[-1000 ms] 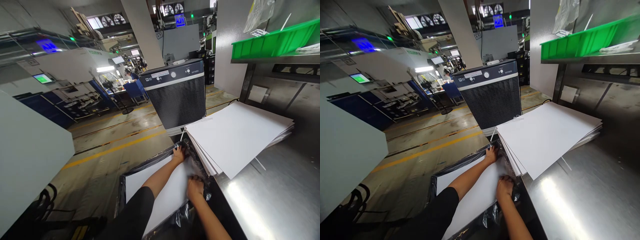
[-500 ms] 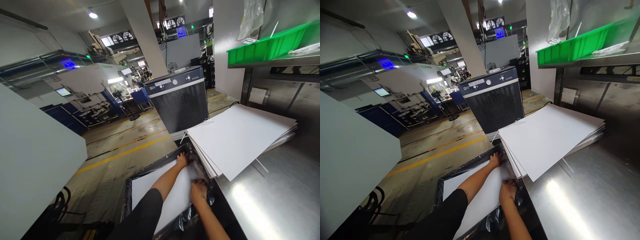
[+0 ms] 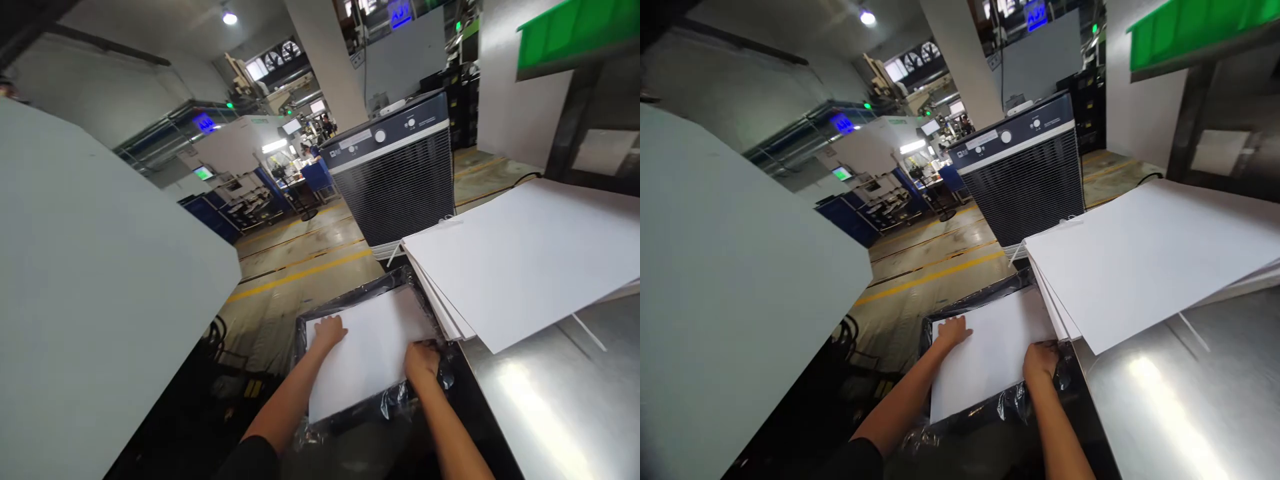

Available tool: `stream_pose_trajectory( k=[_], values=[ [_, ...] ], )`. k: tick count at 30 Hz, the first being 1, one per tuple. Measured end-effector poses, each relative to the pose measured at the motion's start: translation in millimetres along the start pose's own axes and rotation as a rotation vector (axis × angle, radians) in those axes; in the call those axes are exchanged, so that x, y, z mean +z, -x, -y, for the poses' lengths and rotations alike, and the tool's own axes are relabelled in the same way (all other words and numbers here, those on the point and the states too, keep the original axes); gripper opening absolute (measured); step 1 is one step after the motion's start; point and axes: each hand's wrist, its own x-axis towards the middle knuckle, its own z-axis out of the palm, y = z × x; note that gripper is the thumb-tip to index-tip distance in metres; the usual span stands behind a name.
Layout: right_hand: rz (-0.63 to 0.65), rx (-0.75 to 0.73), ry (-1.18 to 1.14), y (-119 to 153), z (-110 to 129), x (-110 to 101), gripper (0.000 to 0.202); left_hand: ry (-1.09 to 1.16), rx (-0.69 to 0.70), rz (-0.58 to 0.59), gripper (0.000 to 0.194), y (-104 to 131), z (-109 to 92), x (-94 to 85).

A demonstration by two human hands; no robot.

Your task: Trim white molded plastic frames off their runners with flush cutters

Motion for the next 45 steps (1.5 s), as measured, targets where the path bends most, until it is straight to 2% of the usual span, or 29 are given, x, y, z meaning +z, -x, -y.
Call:
stream_pose_trajectory(
  k=[2, 3, 5, 7, 13, 19, 26, 34, 40, 45],
  values=[
    [0.014, -0.02, 0.014, -2, -2, 2, 0.045, -0.037, -0.081, 0.048, 0.049, 14, 47, 9.7],
    [0.019, -0.024, 0.026, -3, -3, 2, 0.045, -0.049, -0.093, 0.067, 0.05, 19, 63, 14.2],
    [0.02, -0.02, 0.053, -5, -4, 2, 0.044, -0.064, -0.073, 0.095, 0.051, 26, 84, 21.7],
    [0.016, -0.015, 0.076, -5, -5, 0, 0.042, -0.077, -0.028, 0.109, 0.054, 26, 90, 26.7],
    [0.016, -0.013, 0.082, -6, -6, -3, 0.038, -0.112, 0.08, 0.146, 0.058, 12, 89, 26.9],
    [0.027, -0.023, 0.048, -8, -6, -1, 0.036, -0.134, 0.103, 0.152, 0.058, -5, 90, 24.9],
    [0.006, -0.005, 0.042, -8, -5, 2, 0.037, -0.164, 0.1, 0.155, 0.065, -16, 86, 39.3],
    [-0.012, 0.02, 0.039, -10, -5, 4, 0.043, -0.147, 0.105, 0.181, 0.052, -24, 75, 52.7],
    [-0.037, 0.019, 0.039, -9, -4, 6, 0.043, 0.01, 0.018, 0.202, 0.047, -38, 64, 54.2],
    [-0.06, 0.028, 0.032, -8, -4, 4, 0.04, 0.12, -0.079, 0.144, 0.049, -40, 57, 50.8]
  ],
)
